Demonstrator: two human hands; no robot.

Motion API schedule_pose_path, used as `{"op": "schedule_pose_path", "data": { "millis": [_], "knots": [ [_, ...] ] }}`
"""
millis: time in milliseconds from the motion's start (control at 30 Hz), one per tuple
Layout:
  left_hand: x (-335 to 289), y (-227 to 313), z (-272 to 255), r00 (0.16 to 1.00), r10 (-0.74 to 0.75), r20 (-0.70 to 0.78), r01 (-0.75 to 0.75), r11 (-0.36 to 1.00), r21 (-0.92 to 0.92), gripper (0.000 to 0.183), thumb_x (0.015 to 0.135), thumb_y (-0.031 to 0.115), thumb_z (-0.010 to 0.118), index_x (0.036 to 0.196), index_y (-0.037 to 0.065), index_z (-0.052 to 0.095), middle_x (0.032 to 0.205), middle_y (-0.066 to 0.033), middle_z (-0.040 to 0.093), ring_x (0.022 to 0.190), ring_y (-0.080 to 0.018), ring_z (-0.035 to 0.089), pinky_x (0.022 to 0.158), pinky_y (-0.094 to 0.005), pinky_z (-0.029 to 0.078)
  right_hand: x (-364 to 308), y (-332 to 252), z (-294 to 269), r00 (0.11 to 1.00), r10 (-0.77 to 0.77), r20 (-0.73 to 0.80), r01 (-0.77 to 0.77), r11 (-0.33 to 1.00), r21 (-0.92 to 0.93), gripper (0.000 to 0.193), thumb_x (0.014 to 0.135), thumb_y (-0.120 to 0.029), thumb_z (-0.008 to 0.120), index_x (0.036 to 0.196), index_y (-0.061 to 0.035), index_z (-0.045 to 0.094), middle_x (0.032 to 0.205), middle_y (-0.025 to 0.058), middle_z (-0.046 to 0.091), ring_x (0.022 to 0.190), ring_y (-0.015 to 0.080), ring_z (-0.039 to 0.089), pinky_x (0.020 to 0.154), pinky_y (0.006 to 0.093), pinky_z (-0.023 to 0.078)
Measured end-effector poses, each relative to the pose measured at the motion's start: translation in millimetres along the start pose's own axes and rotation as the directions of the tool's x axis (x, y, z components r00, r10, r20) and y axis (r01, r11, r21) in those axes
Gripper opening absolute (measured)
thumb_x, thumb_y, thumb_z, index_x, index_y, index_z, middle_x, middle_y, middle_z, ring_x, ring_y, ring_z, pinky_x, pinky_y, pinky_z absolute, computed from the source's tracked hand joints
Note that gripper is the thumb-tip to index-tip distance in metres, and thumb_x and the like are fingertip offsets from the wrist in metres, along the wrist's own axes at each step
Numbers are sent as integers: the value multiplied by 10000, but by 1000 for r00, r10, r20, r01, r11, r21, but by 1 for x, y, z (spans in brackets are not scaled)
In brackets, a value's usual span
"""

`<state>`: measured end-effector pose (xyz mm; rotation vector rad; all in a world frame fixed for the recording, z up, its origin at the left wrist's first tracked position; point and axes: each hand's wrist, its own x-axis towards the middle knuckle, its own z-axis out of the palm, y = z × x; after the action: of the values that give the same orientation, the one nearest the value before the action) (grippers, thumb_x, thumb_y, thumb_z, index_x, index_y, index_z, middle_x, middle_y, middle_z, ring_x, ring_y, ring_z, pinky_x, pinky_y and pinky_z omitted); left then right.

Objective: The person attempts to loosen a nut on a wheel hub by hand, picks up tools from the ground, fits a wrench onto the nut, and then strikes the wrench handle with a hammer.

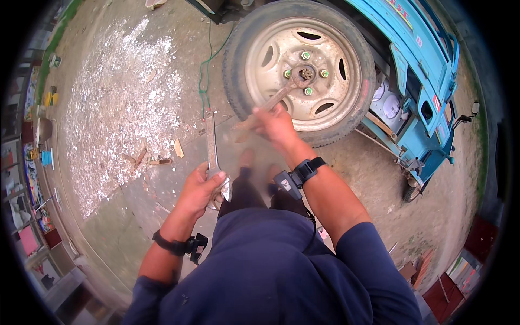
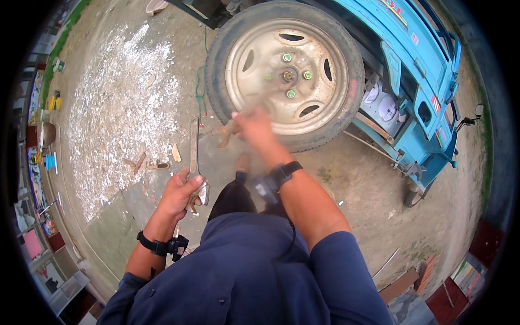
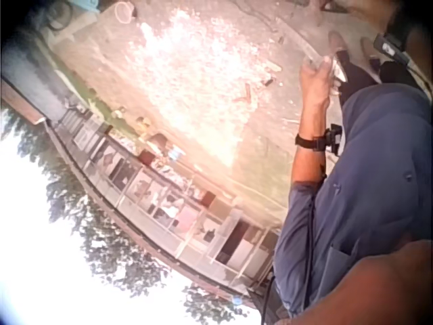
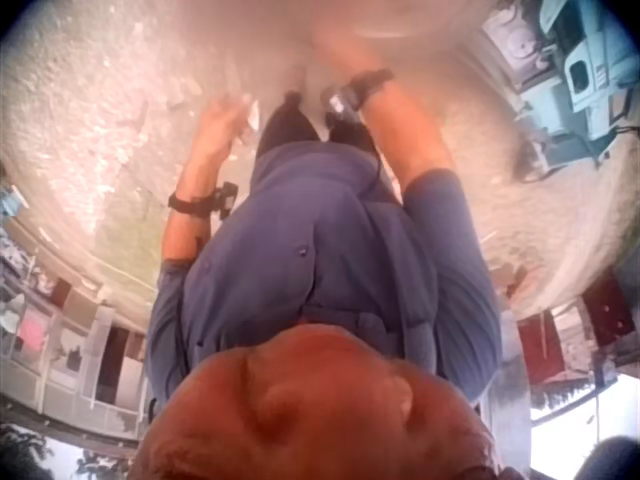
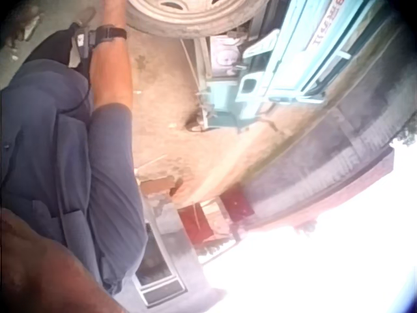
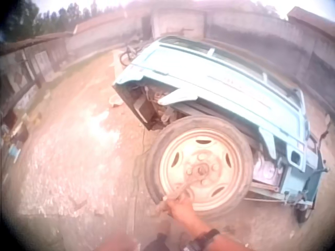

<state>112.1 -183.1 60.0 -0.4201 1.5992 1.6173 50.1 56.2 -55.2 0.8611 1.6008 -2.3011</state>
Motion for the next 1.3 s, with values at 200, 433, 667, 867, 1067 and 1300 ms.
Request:
{"op": "schedule_pose_path", "data": {
  "millis": [200, 433, 667, 867, 1067, 1300],
  "knots": [
    [6, -1, -2, 1000, -21, -2, 21, 1000, -21, 361, 968, 241, 693, 1208, 4, 565, 875, -50, 684, 650, -104, 645, 510, -226, 515, -11, 16, 0, 991, -74, 116, 86, 991, -102, 400, 908, -232, 752, 1164, 4, 556, 995, 131, 660, 871, 220, 683, 697, 355, 582],
    [14, -11, -18, 987, 129, -101, -118, 987, 109, 381, 962, 251, 704, 1196, -5, 544, 872, -61, 659, 690, -121, 649, 543, -254, 540, -37, 12, -62, 965, -86, 249, 157, 946, -283, 263, 967, -122, 657, 1211, -62, 579, 909, 11, 660, 816, 104, 636, 729, 281, 524],
    [17, 2, -24, 974, 156, -167, -112, 963, 244, 338, 968, 291, 703, 1041, 12, 527, 834, -61, 618, 699, -116, 635, 520, -261, 536, -103, -19, -110, 986, 98, 134, -26, 888, -459, 168, 989, -142, 631, 1142, -75, 619, 785, -30, 558, 634, 74, 549, 568, 253, 461],
    [11, 11, -10, 969, 194, -152, -150, 955, 257, 264, 970, 243, 691, 1024, 39, 532, 774, -42, 618, 615, -102, 632, 398, -250, 471, -134, -7, -135, 991, 127, 38, -86, 834, -546, 253, 962, -193, 656, 1165, -43, 654, 771, 17, 592, 590, 100, 552, 522, 278, 454],
    [17, 3, -13, 988, 148, -36, -130, 941, 313, 281, 973, 179, 661, 1193, 56, 539, 876, -54, 664, 639, -110, 652, 445, -242, 502, -146, -3, -141, 983, 179, -33, -169, 830, -532, 254, 976, -236, 644, 1143, -45, 659, 733, 6, 585, 607, 107, 578, 477, 289, 436],
    [22, 5, -10, 962, 265, 68, -273, 928, 252, 210, 999, 170, 639, 1137, 36, 555, 955, -76, 693, 838, -143, 681, 722, -302, 569, -155, -10, -151, 949, 316, -2, -257, 769, -586, 226, 967, -207, 641, 1109, -32, 660, 754, 24, 604, 626, 108, 609, 507, 288, 471]
  ]
}}
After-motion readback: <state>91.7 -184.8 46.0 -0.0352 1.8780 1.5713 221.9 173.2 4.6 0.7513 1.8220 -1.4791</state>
